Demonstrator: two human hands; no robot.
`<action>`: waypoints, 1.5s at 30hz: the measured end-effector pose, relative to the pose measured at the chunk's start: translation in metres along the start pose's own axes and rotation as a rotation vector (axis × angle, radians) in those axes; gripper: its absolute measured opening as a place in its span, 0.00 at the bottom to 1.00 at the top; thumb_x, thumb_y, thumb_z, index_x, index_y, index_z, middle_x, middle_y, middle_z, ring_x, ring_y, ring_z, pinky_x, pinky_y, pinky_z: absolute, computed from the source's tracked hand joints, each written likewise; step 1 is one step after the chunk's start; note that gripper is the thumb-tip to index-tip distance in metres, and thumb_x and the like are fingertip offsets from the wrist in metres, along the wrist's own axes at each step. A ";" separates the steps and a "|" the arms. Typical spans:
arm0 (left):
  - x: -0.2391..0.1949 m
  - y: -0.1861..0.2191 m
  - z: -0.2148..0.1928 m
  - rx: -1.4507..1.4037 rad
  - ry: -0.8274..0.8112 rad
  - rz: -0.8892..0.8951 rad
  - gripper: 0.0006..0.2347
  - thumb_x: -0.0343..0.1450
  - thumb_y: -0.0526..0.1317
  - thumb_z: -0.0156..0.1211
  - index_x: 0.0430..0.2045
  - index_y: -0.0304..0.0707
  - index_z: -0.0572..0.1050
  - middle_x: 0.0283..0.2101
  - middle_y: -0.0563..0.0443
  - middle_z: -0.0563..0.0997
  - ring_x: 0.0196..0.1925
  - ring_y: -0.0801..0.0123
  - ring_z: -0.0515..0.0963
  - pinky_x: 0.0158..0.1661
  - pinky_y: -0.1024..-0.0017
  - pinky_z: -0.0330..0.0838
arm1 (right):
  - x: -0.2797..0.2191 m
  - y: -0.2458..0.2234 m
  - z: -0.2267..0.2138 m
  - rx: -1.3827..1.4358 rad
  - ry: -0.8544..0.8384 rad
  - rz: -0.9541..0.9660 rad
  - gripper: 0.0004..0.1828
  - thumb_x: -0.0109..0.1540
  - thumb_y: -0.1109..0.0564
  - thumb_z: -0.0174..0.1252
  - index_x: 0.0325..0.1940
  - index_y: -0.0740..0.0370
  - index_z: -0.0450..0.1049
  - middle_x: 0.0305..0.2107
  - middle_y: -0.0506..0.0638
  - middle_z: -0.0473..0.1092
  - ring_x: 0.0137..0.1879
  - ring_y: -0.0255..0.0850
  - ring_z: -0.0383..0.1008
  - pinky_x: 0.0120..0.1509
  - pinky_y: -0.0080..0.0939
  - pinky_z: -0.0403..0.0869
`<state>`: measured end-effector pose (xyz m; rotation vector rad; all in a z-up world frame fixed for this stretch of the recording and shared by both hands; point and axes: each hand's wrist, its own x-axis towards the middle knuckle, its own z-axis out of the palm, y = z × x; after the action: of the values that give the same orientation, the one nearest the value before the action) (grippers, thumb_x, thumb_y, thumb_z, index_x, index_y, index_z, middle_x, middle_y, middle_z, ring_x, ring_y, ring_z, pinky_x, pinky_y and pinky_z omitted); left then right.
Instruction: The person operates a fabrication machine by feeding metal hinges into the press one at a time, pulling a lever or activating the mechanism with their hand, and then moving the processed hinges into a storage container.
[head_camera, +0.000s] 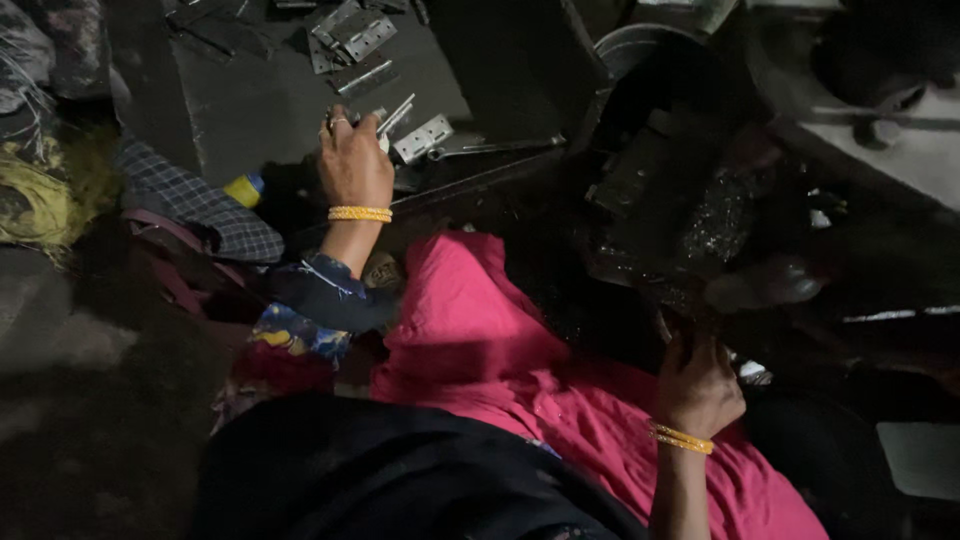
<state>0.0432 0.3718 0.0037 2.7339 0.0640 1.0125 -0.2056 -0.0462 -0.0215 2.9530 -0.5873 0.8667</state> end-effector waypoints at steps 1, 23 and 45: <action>-0.004 0.004 -0.002 -0.031 0.037 0.025 0.17 0.60 0.28 0.67 0.44 0.38 0.82 0.54 0.26 0.78 0.54 0.38 0.76 0.50 0.56 0.72 | -0.003 0.001 0.001 -0.012 -0.021 -0.005 0.14 0.67 0.46 0.62 0.53 0.52 0.79 0.40 0.52 0.78 0.37 0.51 0.79 0.35 0.49 0.75; -0.120 0.308 0.072 -0.188 -0.450 0.478 0.21 0.72 0.45 0.56 0.59 0.36 0.72 0.72 0.47 0.67 0.71 0.55 0.68 0.56 0.53 0.69 | -0.005 0.007 0.012 0.049 -0.410 0.049 0.14 0.66 0.48 0.51 0.49 0.57 0.72 0.21 0.60 0.76 0.26 0.59 0.77 0.26 0.58 0.73; -0.079 0.331 0.081 -0.044 -0.493 0.590 0.19 0.76 0.46 0.47 0.62 0.49 0.71 0.70 0.52 0.70 0.73 0.54 0.63 0.71 0.43 0.41 | -0.081 0.083 0.163 0.131 -0.563 -0.043 0.12 0.65 0.53 0.49 0.48 0.60 0.72 0.28 0.63 0.75 0.33 0.61 0.78 0.35 0.60 0.76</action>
<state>0.0234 0.0249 -0.0315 2.9285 -0.8699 0.3969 -0.2132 -0.1134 -0.2103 3.3128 -0.4815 0.0516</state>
